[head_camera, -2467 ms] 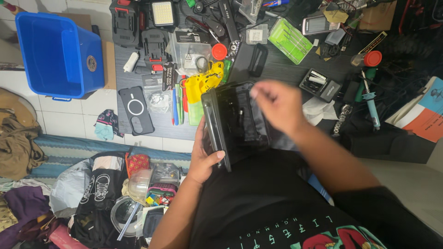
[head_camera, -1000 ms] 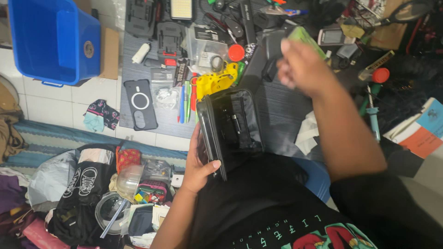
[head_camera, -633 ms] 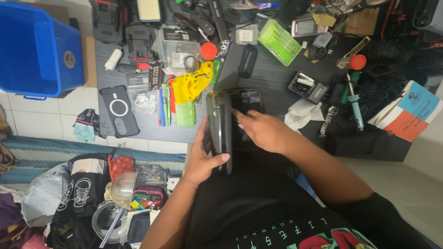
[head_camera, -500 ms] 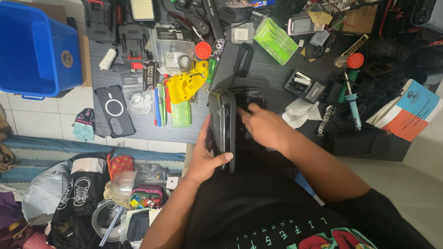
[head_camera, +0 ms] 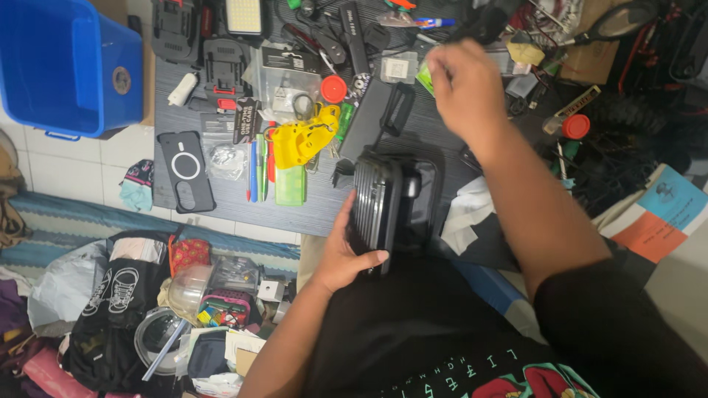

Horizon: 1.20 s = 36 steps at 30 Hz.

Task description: The person wipes the inside of a blue plastic bin with a cloth and then organizes electronic parts, wires, and a battery into a small black case on a cluttered desk.

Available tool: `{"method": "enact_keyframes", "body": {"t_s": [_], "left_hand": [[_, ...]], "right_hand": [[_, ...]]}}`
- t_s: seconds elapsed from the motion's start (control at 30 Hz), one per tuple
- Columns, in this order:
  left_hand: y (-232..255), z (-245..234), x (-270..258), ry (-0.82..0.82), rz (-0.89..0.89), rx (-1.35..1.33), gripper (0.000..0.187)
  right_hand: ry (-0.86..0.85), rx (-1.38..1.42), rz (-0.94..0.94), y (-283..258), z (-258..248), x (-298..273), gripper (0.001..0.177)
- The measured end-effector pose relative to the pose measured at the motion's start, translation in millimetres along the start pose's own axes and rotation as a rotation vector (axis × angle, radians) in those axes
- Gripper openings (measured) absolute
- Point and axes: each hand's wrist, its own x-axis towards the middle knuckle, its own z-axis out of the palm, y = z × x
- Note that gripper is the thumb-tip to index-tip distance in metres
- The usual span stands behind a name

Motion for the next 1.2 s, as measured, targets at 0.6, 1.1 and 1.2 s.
{"method": "enact_keyframes", "body": {"t_s": [0.6,1.1,1.2], "left_hand": [[-6,-5,3,0.047,0.016,0.027,0.123],[-25,-6,21,-0.040,0.059,-0.029,0.125],[-27,-4,23,-0.063,0.078,0.001,0.123]], "right_hand": [[0.017,-0.324,-0.300,52,94,111,0.008],[-0.684,0.726,0.675,-59,-31,-123,0.014],[-0.827,0.472,0.885,-69,-13,-150,0.012]]}}
